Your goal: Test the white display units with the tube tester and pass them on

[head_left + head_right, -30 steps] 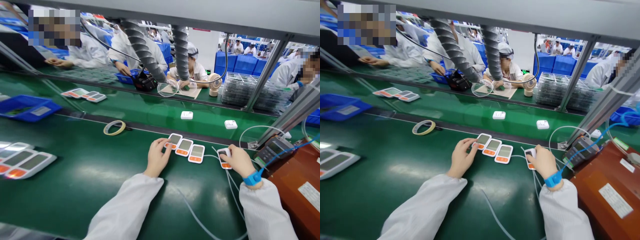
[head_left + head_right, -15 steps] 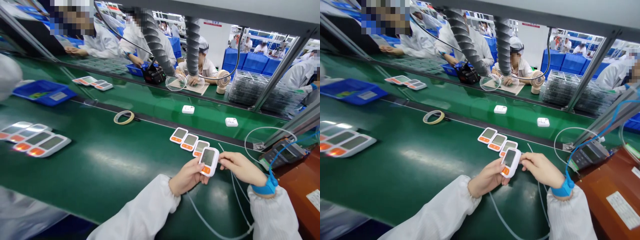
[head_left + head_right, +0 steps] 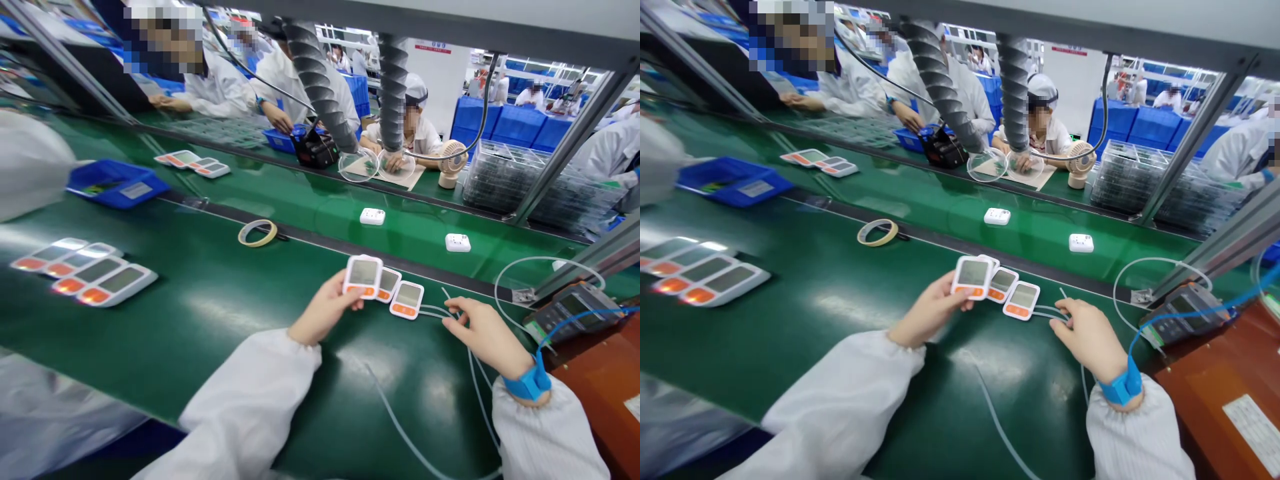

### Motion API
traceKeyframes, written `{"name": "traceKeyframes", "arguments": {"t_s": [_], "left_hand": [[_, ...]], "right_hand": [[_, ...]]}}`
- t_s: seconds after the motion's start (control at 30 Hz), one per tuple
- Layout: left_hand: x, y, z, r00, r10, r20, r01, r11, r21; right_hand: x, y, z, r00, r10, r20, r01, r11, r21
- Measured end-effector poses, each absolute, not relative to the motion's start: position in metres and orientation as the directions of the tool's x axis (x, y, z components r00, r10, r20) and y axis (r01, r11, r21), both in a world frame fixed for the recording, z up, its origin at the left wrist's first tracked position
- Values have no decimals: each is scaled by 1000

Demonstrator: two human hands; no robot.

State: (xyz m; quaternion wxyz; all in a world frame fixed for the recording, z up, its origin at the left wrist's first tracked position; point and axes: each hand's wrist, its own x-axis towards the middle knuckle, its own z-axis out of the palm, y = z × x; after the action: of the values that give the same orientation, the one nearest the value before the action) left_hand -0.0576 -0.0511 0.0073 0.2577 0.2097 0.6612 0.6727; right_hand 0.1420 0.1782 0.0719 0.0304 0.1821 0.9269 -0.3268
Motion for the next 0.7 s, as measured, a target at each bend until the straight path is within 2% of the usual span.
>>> {"name": "traceKeyframes", "arguments": {"t_s": [0.07, 0.17, 0.33, 0.43, 0.5, 0.57, 0.63, 0.7], "left_hand": [[-92, -66, 4, -852, 522, -42, 48, 157, 986], [-129, -83, -5, -909, 414, -54, 141, 426, 894], [-146, -82, -15, -936, 352, 22, 251, 619, 744], [-139, -64, -14, -904, 421, 77, 377, 698, 609], [-133, -50, -10, -845, 535, 19, 487, 754, 441], [-128, -39, -4, -781, 616, -98, 570, 769, 288], [-126, -34, 2, -733, 655, -182, 611, 753, 245], [-125, -34, 7, -671, 709, -216, 662, 704, 256]], "right_hand": [[143, 177, 74, -940, 274, -202, 339, 694, -635], [143, 174, 78, -950, 219, -222, 312, 673, -671], [146, 176, 80, -956, 204, -212, 294, 666, -685], [149, 180, 80, -955, 218, -199, 294, 654, -697], [150, 182, 81, -955, 224, -195, 295, 644, -706], [151, 183, 82, -954, 230, -194, 298, 642, -706], [152, 183, 83, -951, 241, -192, 304, 644, -702], [152, 183, 84, -949, 252, -192, 312, 644, -699]]}}
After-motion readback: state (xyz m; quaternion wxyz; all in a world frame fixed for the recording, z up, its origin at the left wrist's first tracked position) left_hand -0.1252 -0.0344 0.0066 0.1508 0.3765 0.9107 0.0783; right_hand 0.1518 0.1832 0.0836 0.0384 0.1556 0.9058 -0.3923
